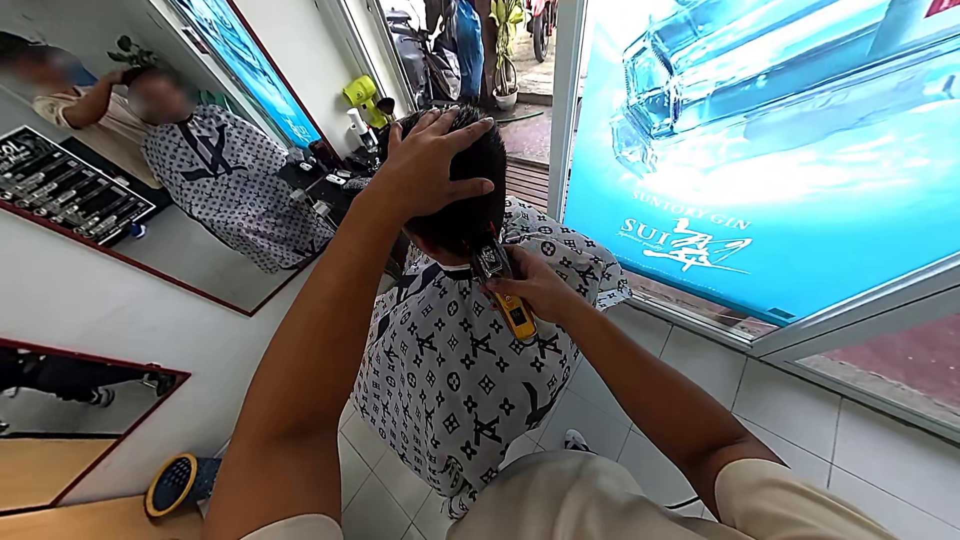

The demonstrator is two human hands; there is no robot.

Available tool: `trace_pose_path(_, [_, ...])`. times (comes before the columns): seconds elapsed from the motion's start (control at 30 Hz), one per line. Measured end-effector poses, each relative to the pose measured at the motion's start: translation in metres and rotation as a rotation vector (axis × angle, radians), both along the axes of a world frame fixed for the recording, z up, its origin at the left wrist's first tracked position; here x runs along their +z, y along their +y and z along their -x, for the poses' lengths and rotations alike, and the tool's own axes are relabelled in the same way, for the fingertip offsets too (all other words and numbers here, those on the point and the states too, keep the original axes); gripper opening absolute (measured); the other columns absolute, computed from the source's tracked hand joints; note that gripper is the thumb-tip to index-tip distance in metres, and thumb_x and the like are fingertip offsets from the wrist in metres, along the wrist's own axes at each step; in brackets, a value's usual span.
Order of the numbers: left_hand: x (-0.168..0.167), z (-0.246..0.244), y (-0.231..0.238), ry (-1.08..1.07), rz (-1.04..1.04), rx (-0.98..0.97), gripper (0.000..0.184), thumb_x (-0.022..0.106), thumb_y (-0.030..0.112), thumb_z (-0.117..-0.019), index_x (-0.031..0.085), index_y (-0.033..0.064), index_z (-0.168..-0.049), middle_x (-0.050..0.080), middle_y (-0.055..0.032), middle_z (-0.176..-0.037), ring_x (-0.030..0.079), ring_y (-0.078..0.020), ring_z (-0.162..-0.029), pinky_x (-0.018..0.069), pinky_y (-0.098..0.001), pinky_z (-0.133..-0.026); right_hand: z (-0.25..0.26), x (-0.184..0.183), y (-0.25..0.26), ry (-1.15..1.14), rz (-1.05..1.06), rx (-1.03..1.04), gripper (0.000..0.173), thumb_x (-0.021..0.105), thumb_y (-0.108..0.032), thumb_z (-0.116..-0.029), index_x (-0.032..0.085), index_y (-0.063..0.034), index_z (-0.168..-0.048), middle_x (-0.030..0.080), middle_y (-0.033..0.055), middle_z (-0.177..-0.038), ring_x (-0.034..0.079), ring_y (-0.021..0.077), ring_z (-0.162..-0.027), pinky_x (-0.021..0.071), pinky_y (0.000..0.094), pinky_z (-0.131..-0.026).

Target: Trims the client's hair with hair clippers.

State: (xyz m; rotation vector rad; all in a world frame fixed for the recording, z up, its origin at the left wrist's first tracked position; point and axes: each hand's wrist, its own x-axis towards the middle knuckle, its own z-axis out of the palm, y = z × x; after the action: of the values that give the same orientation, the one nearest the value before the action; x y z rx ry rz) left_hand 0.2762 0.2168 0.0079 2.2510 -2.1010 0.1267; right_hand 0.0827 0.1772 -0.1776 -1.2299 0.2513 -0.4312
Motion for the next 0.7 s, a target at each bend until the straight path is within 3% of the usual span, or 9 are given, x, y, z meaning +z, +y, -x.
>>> trace_pose_path(0.17, [-0.001, 0.001, -0.001, -0.015, 0.009, 0.004, 0.079, 0.060, 0.067, -0.0921, 0.035, 0.0369, -0.161, 0.030, -0.0133, -0.167, 0.023, -0.0389, -0.155, 0.0133, -0.0784, -0.113, -0.002, 0.015, 0.004, -0.118, 0.043, -0.012, 0.058, 0.070, -0.010, -0.0922, 0.042, -0.0082, -0.143, 0.065, 0.0154, -0.118, 0.071, 0.0273, -0.097, 0.0635, 0.0442, -0.078])
trace_pose_path(0.37, [0.000, 0.001, 0.000, -0.015, 0.011, 0.003, 0.077, 0.059, 0.066, -0.0937, 0.034, 0.0366, -0.161, 0.031, -0.0140, -0.167, 0.022, -0.0387, -0.156, 0.0118, -0.0793, -0.113, -0.004, 0.002, 0.006, -0.027, -0.110, 0.055, 0.048, 0.064, -0.006, -0.0948, 0.044, -0.0053, -0.139, 0.067, 0.0150, -0.110, 0.072, 0.0266, -0.092, 0.0628, 0.0438, -0.080])
trace_pose_path(0.5, [-0.001, 0.000, 0.000, -0.016, 0.021, 0.001, 0.078, 0.061, 0.066, -0.0925, 0.036, 0.0372, -0.160, 0.031, -0.0132, -0.167, 0.022, -0.0399, -0.155, 0.0124, -0.0800, -0.112, -0.006, 0.027, 0.003, -0.180, -0.137, 0.053, 0.049, 0.065, -0.010, -0.0940, 0.044, -0.0081, -0.138, 0.067, 0.0133, -0.113, 0.072, 0.0274, -0.096, 0.0636, 0.0454, -0.078])
trace_pose_path(0.6, [-0.001, 0.002, 0.001, -0.015, 0.027, 0.008, 0.079, 0.062, 0.067, -0.0910, 0.037, 0.0365, -0.160, 0.032, -0.0129, -0.167, 0.024, -0.0390, -0.155, 0.0129, -0.0796, -0.112, -0.006, 0.022, 0.006, -0.217, -0.147, 0.055, 0.050, 0.066, -0.014, -0.0930, 0.045, -0.0105, -0.138, 0.067, 0.0139, -0.113, 0.072, 0.0268, -0.095, 0.0634, 0.0439, -0.077])
trace_pose_path(0.7, [-0.001, 0.001, 0.001, -0.018, 0.022, 0.014, 0.076, 0.050, 0.071, -0.0953, 0.035, 0.0360, -0.161, 0.032, -0.0124, -0.167, 0.024, -0.0383, -0.155, 0.0135, -0.0796, -0.112, -0.005, 0.005, 0.009, -0.114, -0.214, 0.093, 0.045, 0.062, -0.011, -0.0956, 0.045, -0.0072, -0.137, 0.067, 0.0152, -0.113, 0.072, 0.0293, -0.097, 0.0627, 0.0464, -0.082])
